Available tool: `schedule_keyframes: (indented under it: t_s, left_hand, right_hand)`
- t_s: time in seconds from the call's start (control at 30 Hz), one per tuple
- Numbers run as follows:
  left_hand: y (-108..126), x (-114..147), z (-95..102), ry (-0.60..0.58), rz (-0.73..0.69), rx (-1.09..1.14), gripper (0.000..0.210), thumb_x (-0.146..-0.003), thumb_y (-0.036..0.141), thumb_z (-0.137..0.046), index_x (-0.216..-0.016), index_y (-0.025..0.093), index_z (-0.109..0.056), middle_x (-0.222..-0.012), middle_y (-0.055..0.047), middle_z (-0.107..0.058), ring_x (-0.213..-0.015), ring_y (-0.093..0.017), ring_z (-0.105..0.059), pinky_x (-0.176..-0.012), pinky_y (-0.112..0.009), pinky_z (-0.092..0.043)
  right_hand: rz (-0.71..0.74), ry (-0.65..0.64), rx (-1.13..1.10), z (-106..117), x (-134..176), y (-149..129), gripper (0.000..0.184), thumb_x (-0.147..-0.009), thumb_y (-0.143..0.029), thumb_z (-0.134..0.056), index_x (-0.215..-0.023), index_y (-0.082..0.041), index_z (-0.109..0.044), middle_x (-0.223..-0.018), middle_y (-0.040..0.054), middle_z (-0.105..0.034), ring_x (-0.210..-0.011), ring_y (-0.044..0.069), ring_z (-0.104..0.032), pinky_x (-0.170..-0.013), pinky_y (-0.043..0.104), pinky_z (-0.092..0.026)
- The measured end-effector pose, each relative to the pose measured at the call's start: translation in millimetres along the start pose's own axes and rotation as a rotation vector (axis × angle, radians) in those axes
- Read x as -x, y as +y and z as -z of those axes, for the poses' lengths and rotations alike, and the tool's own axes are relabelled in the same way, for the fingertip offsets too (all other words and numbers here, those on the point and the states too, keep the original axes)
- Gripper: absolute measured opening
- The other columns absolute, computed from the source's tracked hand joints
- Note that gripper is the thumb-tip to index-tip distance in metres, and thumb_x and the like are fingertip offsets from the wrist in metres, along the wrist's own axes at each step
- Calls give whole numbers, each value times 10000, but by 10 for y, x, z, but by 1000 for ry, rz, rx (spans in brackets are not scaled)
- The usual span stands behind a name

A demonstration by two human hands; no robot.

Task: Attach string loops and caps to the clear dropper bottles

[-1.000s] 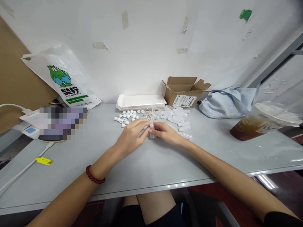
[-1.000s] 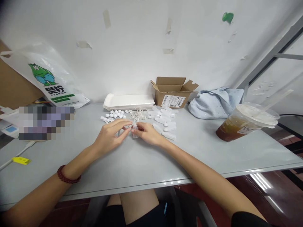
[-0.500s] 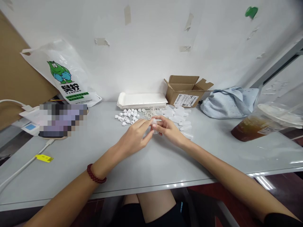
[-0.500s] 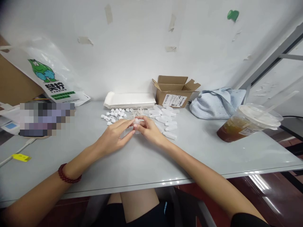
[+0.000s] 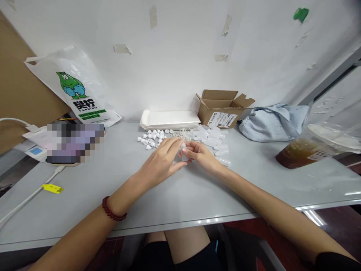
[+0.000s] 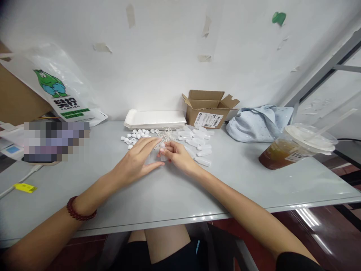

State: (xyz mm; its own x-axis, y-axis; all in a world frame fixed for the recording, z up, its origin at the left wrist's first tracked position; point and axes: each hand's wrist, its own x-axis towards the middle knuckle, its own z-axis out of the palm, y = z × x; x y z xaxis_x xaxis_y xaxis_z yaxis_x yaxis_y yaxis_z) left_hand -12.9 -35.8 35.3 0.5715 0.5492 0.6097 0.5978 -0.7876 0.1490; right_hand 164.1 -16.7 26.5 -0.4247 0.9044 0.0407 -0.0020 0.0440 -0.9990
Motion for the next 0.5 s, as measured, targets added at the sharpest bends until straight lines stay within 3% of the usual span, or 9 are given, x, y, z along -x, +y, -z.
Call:
schedule_keyframes:
  t_s: [0.23,0.37,0.5]
  left_hand:
    - [16,-16,15,-100,14,-76,295,-858,213,-584,-1131,124,-516,-1147,-139,-592,-1101,-280,-518,-890,-425,-485]
    - [-19,-9,64,-176,78,-43,294,-817,225,-615,-1087,134,-542,-1111,-122,-606,-1091,-281,-499,-897,-424,-468]
    - [-79,10,100,-269,138,-49,265,-790,260,-635,-1021,141,-580,-1047,-112,-628,-1064,-291,-490,-876,-433,-459]
  right_hand:
    - [-9,-14,13,-28,10,11,313,-792,-426,-613,-929,-152,-548,-638,-37,-538,-550,101,-443,-573,260,-379]
    - [19,-26,254,-21,17,57,283,-871,-365,-526,-1027,-136,-586,-632,-31,-539,-559,110,-457,-568,255,-368]
    - [126,-12,606,-35,28,84,237,-907,-290,-491,-961,-133,-660,-717,17,-626,-629,128,-506,-611,260,-387]
